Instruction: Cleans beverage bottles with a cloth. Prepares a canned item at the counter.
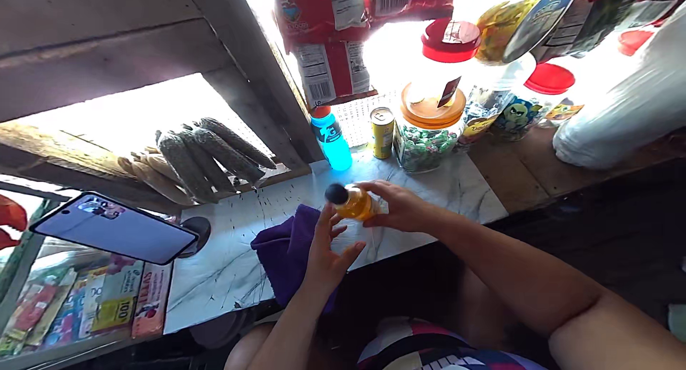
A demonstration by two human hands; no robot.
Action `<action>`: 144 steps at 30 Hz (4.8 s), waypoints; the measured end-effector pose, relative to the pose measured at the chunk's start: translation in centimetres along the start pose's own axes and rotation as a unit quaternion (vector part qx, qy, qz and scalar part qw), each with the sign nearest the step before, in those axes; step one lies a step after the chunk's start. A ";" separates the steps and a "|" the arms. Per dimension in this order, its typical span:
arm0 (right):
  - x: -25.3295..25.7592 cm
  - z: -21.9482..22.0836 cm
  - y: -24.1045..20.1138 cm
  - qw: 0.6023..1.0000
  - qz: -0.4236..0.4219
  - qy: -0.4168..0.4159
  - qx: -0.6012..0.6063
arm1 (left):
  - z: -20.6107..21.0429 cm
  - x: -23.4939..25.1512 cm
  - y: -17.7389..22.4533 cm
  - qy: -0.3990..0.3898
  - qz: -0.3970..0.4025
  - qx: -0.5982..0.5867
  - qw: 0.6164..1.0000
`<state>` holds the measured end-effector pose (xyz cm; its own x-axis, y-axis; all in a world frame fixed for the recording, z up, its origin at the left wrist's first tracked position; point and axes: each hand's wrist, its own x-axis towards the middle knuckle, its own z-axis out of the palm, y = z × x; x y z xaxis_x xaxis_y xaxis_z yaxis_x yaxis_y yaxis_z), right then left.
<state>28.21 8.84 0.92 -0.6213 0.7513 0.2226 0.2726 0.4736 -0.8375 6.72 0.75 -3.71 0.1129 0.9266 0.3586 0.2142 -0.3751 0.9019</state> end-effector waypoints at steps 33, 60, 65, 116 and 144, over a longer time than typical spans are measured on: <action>0.0 -1.2 3.1 0.958 0.139 -0.045 0.245 | -5.3 -3.5 2.0 0.050 0.036 0.097 0.993; 2.3 -0.3 3.0 0.971 0.171 0.153 0.067 | -3.5 -1.8 2.1 -0.043 0.015 0.086 0.995; 3.2 1.2 3.0 0.959 0.154 0.233 0.053 | -3.2 -1.5 1.7 -0.039 0.026 0.100 0.994; 7.5 3.6 5.9 0.884 0.257 0.350 0.173 | -3.0 -1.8 -0.4 -0.075 0.055 0.166 0.982; 5.0 0.5 0.6 0.928 0.267 0.230 -0.124 | -4.0 -3.7 0.5 -0.078 0.086 0.146 0.983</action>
<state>24.92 12.65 1.30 0.0149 0.9988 0.0474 0.6475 0.0265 -0.7616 2.53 -2.81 -3.59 0.3147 0.8423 0.4375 0.4448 -0.5381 0.7160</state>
